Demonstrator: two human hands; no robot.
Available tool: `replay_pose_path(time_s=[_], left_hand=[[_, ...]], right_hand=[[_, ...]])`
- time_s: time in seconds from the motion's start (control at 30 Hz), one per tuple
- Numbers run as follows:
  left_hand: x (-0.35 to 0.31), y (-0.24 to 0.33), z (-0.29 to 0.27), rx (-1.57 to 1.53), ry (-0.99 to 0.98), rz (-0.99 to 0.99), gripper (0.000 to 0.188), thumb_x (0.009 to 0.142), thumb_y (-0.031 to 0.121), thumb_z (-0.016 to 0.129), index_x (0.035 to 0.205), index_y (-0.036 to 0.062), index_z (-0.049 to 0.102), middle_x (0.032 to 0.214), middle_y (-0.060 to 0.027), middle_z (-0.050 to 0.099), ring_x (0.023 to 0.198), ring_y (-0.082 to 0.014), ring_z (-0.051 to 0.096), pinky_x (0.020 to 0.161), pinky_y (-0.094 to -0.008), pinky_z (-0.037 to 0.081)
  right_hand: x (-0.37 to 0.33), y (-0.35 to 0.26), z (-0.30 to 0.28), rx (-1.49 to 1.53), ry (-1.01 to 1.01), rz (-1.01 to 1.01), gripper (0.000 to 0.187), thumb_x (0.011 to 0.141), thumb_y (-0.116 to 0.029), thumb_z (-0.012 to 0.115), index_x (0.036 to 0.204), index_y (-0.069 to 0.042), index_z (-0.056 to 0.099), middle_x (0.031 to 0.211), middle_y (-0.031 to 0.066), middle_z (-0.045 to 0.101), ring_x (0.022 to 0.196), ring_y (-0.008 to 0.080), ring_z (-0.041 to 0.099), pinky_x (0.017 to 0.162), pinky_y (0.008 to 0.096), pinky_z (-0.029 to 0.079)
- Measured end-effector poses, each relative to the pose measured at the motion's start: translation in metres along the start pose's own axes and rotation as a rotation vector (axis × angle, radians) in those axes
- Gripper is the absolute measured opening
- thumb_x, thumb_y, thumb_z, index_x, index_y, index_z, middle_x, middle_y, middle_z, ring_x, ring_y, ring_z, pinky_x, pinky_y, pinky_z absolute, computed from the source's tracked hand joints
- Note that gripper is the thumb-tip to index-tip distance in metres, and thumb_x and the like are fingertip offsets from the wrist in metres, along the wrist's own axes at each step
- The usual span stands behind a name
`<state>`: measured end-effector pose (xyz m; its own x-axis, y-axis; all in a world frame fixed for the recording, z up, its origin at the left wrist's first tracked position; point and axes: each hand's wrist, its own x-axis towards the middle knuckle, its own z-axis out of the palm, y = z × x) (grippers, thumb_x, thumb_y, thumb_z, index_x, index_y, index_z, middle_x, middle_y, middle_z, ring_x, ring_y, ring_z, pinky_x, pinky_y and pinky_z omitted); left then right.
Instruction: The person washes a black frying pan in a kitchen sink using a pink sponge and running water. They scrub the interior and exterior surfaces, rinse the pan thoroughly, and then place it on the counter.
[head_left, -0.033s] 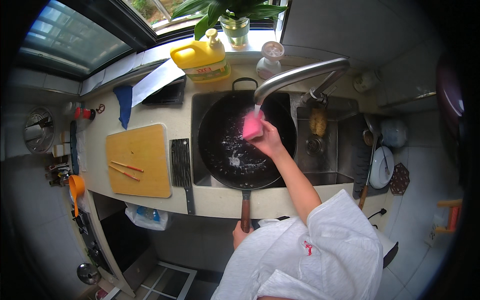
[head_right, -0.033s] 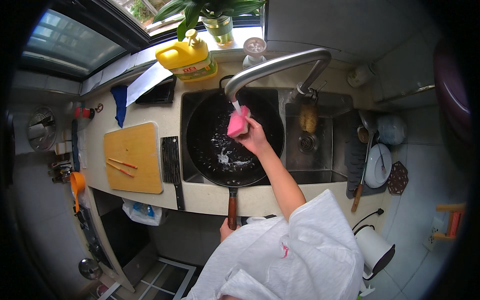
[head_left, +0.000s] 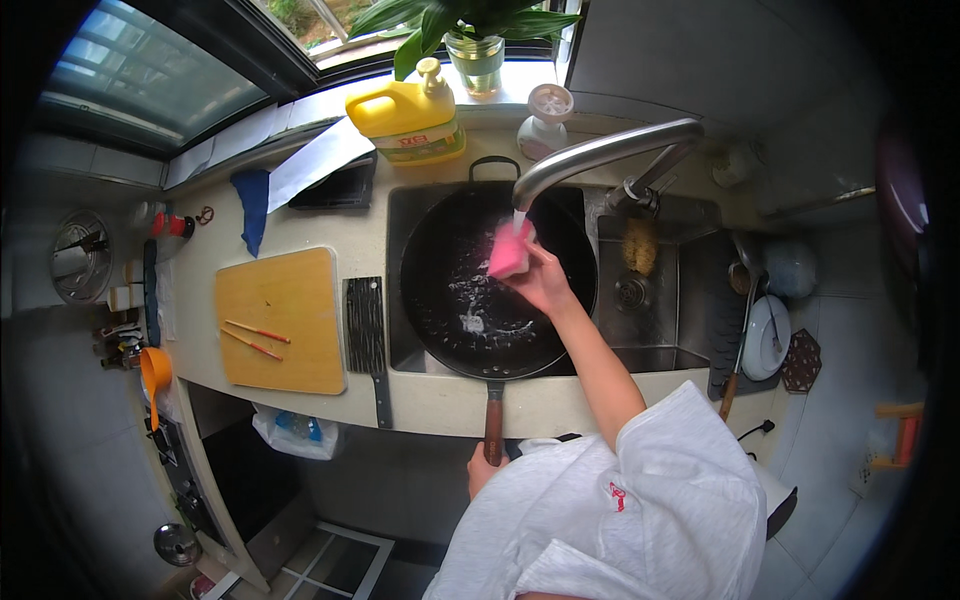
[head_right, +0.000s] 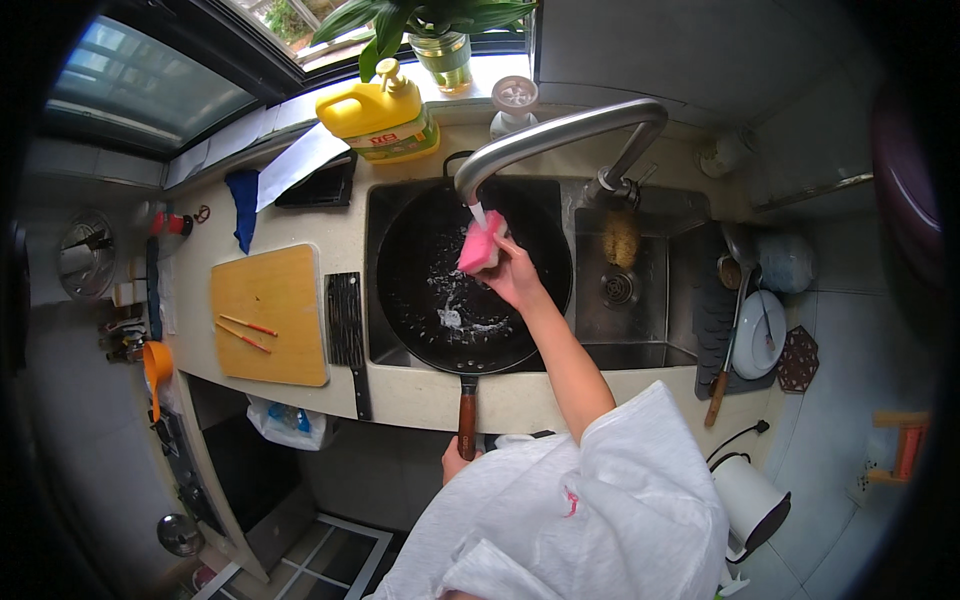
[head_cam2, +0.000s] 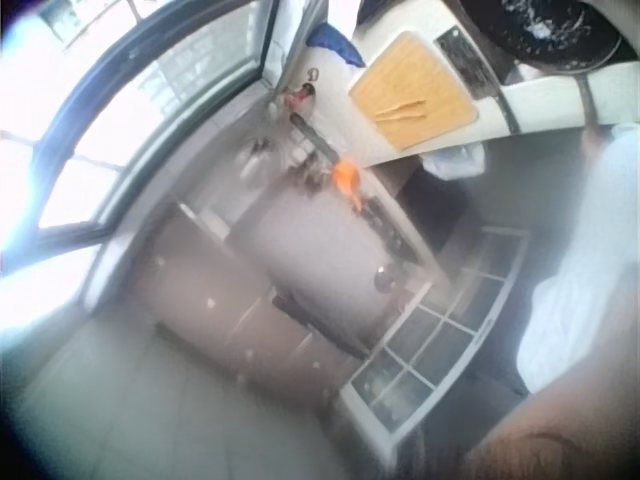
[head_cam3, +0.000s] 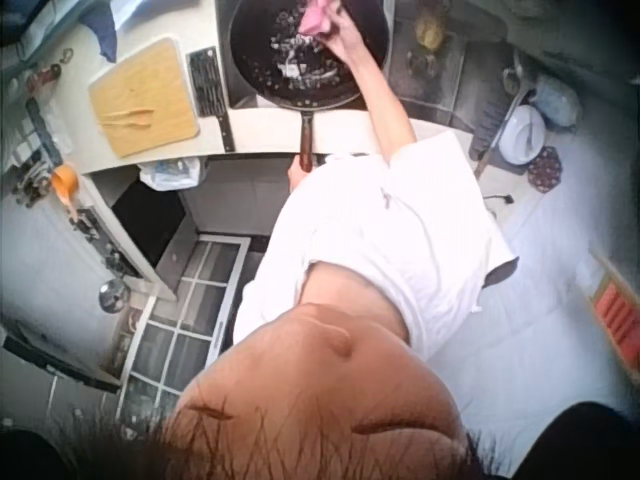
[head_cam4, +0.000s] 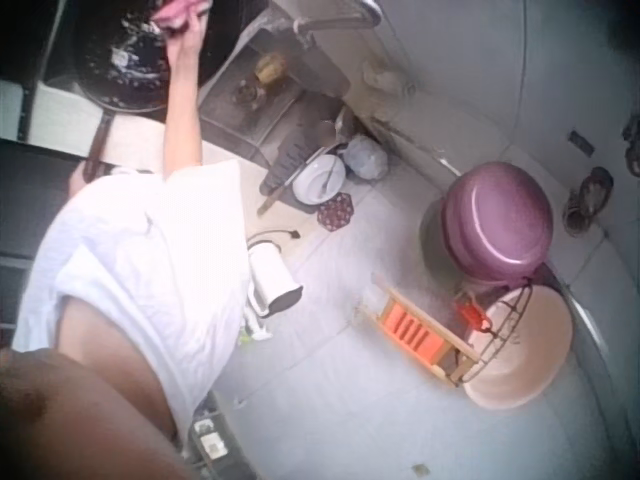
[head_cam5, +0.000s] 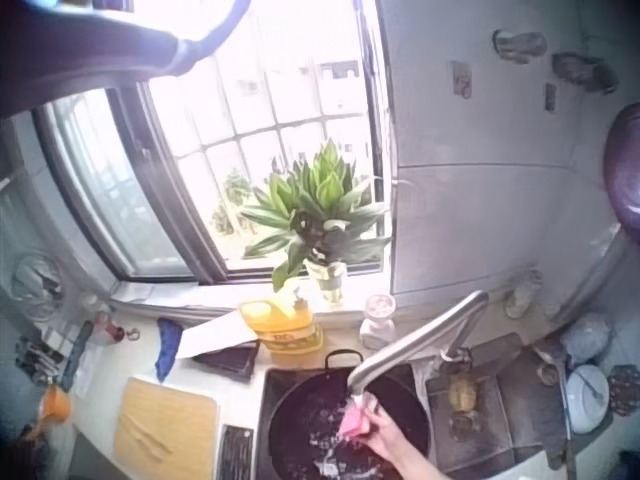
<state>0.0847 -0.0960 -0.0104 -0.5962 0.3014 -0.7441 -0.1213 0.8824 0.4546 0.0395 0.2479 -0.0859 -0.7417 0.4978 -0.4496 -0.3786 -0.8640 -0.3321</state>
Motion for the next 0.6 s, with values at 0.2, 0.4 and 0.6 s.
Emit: replay_pose_path(time_s=[0.2,0.4,0.6], left_hand=[[-0.001,0.011,-0.005,0.019,-0.021,-0.044,0.021,0.078,0.016,0.063,0.092,0.0017,0.055,0.077,-0.02,0.062,0.08,-0.0385,0.063,0.069,-0.0411,0.048],[-0.005,0.007,-0.002,0.01,0.058,-0.029,0.017,0.076,0.011,0.061,0.087,0.0014,0.053,0.07,-0.0189,0.055,0.069,-0.0398,0.054,0.064,-0.0403,0.045],[-0.007,0.029,-0.011,0.011,-0.038,-0.148,0.015,0.08,0.012,0.057,0.09,0.0013,0.054,0.077,-0.0212,0.061,0.08,-0.0432,0.059,0.068,-0.0453,0.046]], right_hand=[[0.094,0.045,-0.01,-1.334,0.633,-0.94,0.041,0.078,-0.019,0.073,0.114,-0.006,0.059,0.102,0.018,0.064,0.096,0.0363,0.06,0.084,0.0378,0.049],[0.083,0.102,0.046,-1.324,-0.054,-0.676,0.031,0.077,-0.018,0.071,0.104,-0.003,0.068,0.095,0.0193,0.064,0.09,0.0337,0.062,0.082,0.0377,0.048],[-0.02,0.103,0.03,-1.704,-0.484,-0.196,0.029,0.084,-0.027,0.06,0.11,-0.017,0.069,0.093,0.0173,0.06,0.09,0.0333,0.06,0.081,0.0385,0.049]])
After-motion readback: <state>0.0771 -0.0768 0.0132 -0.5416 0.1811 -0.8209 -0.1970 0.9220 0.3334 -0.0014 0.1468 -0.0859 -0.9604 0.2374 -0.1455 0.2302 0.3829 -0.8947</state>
